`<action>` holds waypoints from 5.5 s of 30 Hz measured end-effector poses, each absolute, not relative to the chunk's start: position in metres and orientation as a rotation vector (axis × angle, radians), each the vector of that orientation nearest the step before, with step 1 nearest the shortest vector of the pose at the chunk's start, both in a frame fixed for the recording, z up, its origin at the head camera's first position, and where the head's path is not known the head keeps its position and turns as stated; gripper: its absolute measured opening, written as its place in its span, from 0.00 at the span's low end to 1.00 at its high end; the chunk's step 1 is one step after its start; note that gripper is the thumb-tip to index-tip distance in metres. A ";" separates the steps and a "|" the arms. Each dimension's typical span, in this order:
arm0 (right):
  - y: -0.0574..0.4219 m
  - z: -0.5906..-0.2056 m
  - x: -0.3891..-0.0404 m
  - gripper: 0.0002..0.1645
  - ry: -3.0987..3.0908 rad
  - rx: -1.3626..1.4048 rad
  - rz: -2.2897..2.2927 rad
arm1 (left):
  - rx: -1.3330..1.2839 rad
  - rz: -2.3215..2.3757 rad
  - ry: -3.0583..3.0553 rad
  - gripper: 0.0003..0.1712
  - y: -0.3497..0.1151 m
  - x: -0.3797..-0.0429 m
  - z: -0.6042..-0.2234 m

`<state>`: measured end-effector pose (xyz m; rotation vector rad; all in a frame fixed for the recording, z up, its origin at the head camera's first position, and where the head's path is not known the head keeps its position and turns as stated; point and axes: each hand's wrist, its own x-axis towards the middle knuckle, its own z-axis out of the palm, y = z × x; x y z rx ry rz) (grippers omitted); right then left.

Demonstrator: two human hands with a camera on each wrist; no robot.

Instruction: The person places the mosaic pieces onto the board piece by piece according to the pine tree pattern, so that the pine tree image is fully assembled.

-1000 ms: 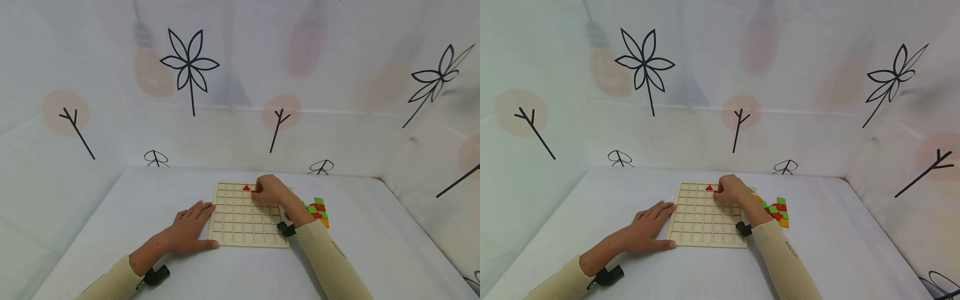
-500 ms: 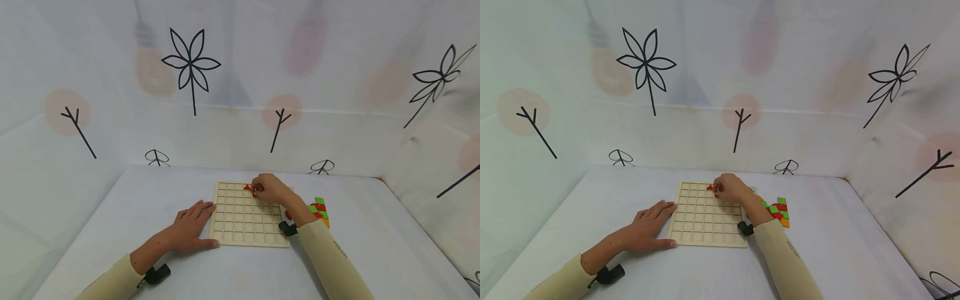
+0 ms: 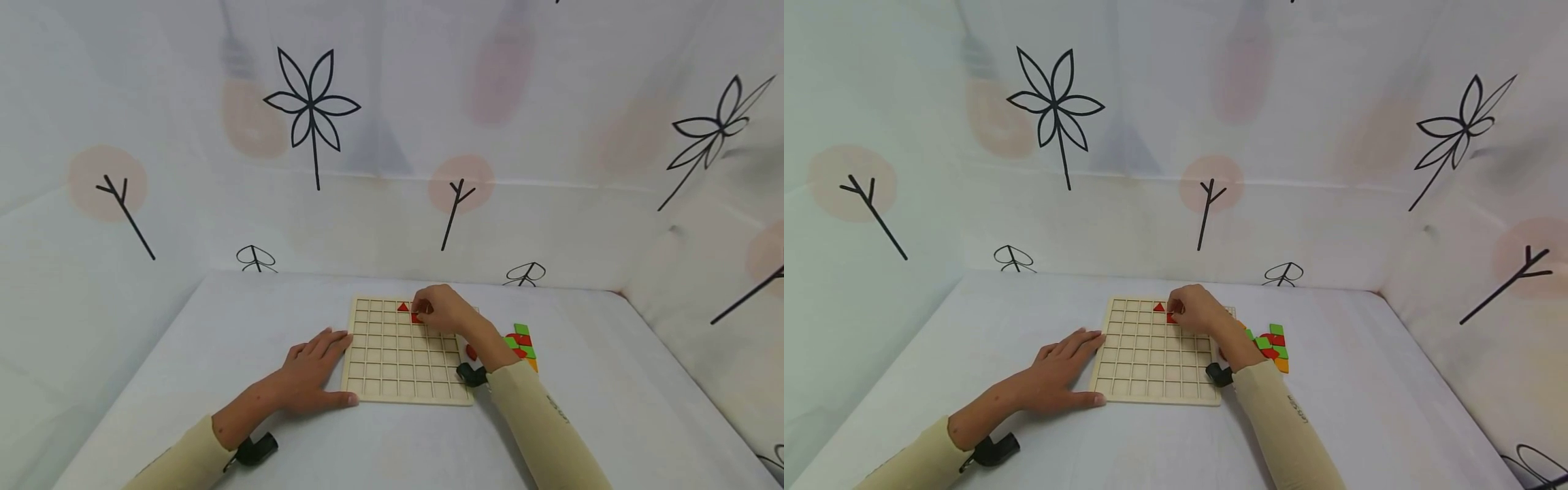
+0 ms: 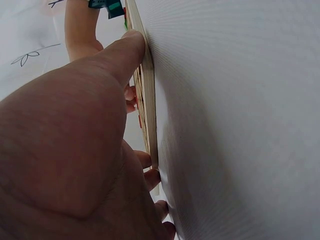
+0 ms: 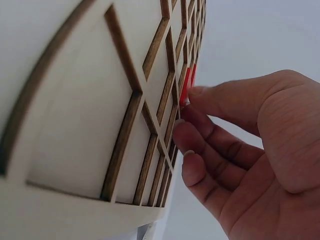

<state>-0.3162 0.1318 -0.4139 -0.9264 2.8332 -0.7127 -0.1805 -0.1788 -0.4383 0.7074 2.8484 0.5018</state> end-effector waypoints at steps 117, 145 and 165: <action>0.223 -0.408 -0.265 0.13 2.788 -0.821 -0.299 | 0.674 0.485 2.850 0.63 -0.177 -0.181 -0.436; 0.225 -0.409 -0.267 0.12 2.822 -0.987 -0.536 | 0.680 0.498 2.837 0.63 -0.177 -0.180 -0.433; 0.295 -0.387 -0.279 0.10 2.962 -0.636 -0.636 | 0.683 0.487 2.846 0.63 -0.178 -0.181 -0.436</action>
